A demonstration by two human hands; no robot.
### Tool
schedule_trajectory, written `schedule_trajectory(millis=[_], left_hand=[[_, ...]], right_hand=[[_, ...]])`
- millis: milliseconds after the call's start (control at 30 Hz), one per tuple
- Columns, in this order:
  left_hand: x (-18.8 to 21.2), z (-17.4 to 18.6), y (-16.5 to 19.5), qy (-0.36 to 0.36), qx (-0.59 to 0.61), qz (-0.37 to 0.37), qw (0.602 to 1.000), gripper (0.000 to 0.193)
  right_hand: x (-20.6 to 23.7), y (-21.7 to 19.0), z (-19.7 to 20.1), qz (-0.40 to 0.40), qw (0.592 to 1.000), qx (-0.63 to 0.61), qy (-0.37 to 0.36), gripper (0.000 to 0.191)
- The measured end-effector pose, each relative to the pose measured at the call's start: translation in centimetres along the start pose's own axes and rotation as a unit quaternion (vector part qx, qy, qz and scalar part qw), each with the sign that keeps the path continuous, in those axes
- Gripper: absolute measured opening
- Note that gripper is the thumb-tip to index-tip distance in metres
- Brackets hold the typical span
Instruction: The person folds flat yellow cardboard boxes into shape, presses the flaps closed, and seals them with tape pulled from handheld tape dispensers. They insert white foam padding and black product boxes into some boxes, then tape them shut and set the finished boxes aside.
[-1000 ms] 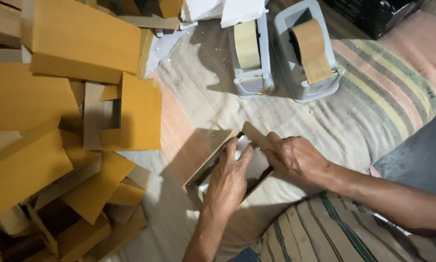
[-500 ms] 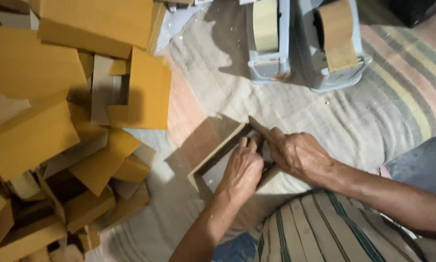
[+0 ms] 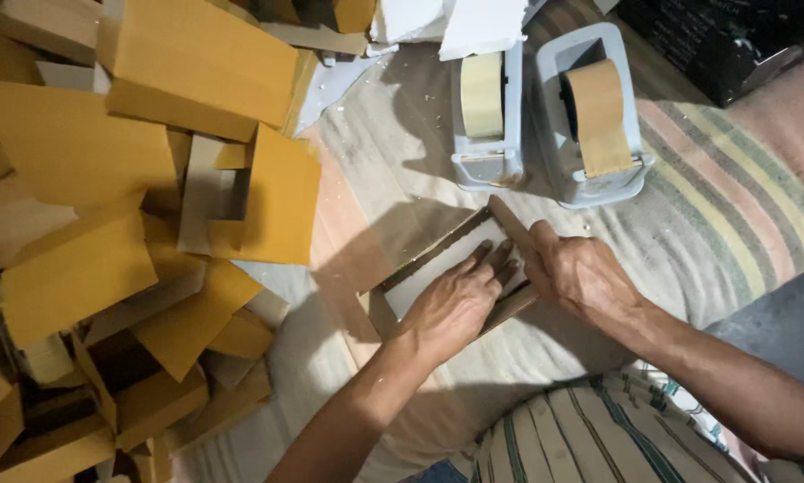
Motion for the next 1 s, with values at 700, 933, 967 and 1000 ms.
schedule_trajectory(millis=[700, 933, 967, 1000], left_hand=[[-5.7, -1.3, -4.0, 0.136, 0.09, 0.169, 0.972, 0.036], [-7.5, -2.0, -5.1, 0.102, 0.102, 0.186, 0.972, 0.043], [-7.8, -2.3, -5.1, 0.099, 0.102, 0.185, 0.972, 0.044], [-8.0, -2.5, -5.1, 0.098, 0.1, 0.185, 0.973, 0.044]], right_hand=[[-4.4, 1.3, 1.2, 0.031, 0.998, 0.049, -0.039, 0.023], [-5.8, 0.6, -0.5, 0.01, 0.983, 0.128, -0.129, 0.04], [-5.9, 0.8, -0.6, -0.004, 0.983, 0.123, -0.135, 0.041], [-5.9, 1.0, -0.6, -0.015, 0.983, 0.119, -0.142, 0.043]])
Point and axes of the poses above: each hand's wrist, its own x-axis away from the middle knuckle, its own z-axis out of the back of the hand, y = z × x, the point moved 5 cm from there along -x, towards the middle knuckle, and after that the axes turned 14 degrees about -z, right-handed, at the moved point
